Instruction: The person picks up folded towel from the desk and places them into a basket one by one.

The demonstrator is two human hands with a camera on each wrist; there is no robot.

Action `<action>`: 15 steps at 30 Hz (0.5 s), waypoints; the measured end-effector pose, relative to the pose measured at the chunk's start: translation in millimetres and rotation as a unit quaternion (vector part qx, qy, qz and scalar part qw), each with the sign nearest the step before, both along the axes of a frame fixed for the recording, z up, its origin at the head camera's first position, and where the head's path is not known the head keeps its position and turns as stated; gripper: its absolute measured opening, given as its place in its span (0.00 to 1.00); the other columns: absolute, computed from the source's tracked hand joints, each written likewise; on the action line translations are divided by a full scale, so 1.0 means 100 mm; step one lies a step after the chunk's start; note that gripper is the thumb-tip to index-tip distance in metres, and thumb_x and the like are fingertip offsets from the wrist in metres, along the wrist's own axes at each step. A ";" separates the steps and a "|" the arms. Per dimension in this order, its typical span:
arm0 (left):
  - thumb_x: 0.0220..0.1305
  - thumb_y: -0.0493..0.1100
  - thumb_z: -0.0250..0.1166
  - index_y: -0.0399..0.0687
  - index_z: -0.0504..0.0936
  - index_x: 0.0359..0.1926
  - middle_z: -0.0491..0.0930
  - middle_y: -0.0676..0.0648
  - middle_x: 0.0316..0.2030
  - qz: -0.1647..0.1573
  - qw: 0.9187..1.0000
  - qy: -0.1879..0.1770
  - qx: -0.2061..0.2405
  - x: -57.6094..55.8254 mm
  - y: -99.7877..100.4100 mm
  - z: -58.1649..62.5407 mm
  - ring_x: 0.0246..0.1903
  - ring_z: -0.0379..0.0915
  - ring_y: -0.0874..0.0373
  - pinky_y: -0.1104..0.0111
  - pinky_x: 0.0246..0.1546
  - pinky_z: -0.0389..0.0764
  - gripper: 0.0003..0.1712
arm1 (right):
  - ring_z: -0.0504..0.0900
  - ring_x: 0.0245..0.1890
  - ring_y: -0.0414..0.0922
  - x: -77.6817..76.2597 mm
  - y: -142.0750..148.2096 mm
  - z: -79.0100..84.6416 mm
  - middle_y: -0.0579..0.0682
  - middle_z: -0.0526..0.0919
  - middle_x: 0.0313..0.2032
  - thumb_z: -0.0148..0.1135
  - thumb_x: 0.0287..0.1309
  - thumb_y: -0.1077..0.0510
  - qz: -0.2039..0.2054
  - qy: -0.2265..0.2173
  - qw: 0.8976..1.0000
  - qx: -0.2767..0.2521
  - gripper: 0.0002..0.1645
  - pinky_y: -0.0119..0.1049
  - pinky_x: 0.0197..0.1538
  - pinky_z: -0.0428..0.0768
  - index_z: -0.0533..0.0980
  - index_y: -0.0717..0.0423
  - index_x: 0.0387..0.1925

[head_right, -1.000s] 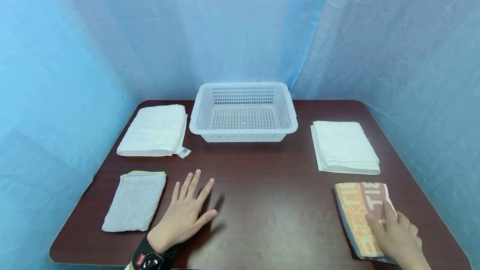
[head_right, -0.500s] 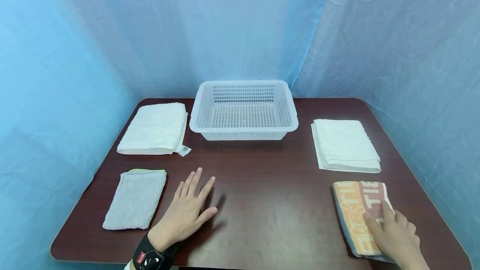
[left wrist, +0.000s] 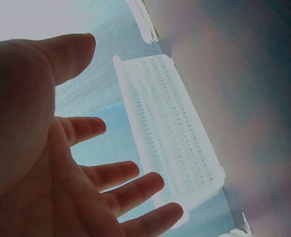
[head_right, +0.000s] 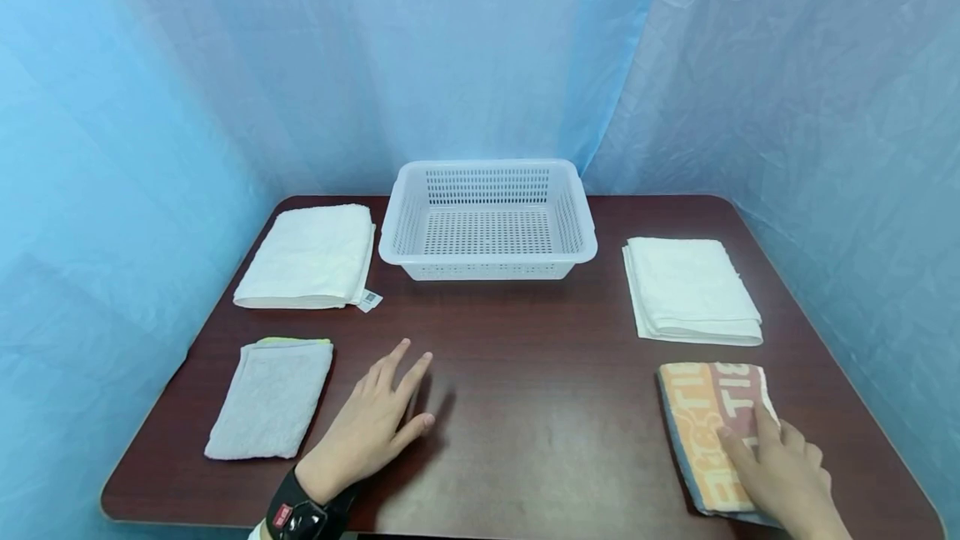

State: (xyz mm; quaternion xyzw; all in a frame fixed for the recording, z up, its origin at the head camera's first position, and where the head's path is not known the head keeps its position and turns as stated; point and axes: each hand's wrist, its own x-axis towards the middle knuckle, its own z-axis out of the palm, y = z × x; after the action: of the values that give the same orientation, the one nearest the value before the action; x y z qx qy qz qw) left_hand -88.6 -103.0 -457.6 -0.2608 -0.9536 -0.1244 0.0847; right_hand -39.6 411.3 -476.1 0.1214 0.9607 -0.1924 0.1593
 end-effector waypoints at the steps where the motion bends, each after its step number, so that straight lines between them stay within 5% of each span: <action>1: 0.65 0.58 0.65 0.50 0.59 0.75 0.56 0.33 0.72 -0.001 1.000 0.002 0.002 0.00 0.00 0.00 0.63 0.65 0.37 0.45 0.54 0.74 0.44 | 0.51 0.52 0.87 0.00 -0.01 0.00 0.87 0.50 0.57 0.33 0.73 0.30 0.001 0.001 1.000 0.001 0.56 0.74 0.42 0.60 0.36 0.76 0.72; 15: 0.66 0.59 0.64 0.49 0.61 0.74 0.59 0.34 0.71 -0.005 1.000 -0.002 0.001 0.01 0.00 0.00 0.60 0.69 0.40 0.49 0.49 0.78 0.42 | 0.54 0.52 0.86 -0.03 -0.09 0.01 0.88 0.52 0.56 0.33 0.72 0.29 0.017 -0.004 1.000 0.008 0.57 0.71 0.41 0.62 0.41 0.79 0.71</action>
State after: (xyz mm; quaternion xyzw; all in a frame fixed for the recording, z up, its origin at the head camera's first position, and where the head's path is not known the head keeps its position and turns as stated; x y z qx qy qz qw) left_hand -87.3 -102.6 -457.7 -0.2648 -0.9524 -0.1266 0.0828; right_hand -42.8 402.0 -474.7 0.1066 0.9635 -0.1814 0.1657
